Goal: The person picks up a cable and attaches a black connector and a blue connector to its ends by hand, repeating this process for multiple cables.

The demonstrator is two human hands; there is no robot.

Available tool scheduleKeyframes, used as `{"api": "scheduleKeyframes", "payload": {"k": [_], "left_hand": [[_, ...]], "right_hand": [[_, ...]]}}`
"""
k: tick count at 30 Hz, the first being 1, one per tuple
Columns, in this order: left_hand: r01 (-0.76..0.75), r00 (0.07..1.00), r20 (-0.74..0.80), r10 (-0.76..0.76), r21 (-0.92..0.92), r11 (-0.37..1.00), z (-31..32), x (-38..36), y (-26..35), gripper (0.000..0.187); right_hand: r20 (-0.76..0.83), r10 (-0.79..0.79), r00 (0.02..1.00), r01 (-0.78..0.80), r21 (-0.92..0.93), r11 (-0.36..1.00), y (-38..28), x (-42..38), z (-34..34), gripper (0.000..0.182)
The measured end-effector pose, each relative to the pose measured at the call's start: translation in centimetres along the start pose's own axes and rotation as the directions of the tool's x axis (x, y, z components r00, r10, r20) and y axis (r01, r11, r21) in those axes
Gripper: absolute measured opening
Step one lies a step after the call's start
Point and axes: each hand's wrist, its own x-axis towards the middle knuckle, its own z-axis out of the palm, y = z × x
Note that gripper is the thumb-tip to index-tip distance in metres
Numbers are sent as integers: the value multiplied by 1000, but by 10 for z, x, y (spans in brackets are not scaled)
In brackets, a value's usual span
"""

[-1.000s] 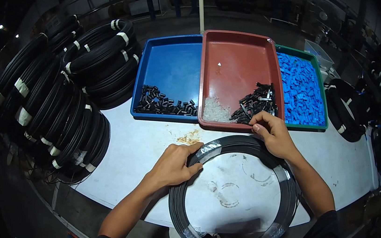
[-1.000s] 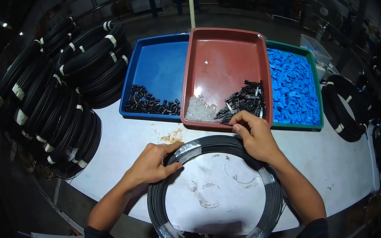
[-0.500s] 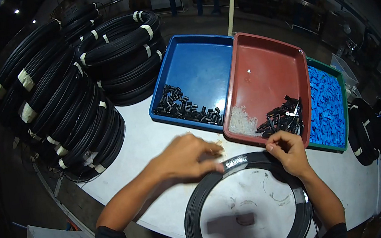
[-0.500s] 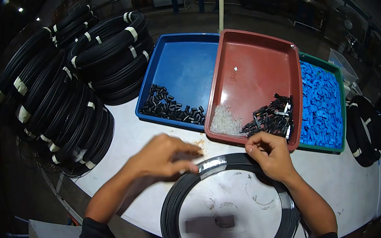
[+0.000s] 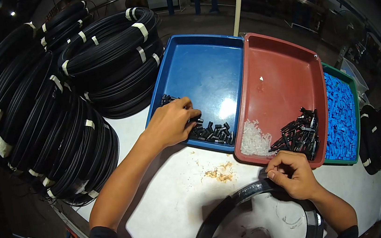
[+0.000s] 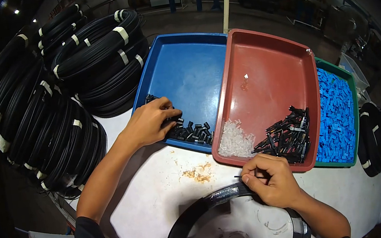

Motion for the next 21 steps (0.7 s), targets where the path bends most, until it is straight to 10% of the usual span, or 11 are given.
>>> {"api": "scheduleKeyframes", "payload": {"k": [21], "left_hand": [[-19,986,-158,-52,-415,910,3,8,-17,14]], "right_hand": [[13,-147,989,147,-7,989,1,-5,0,5]]}}
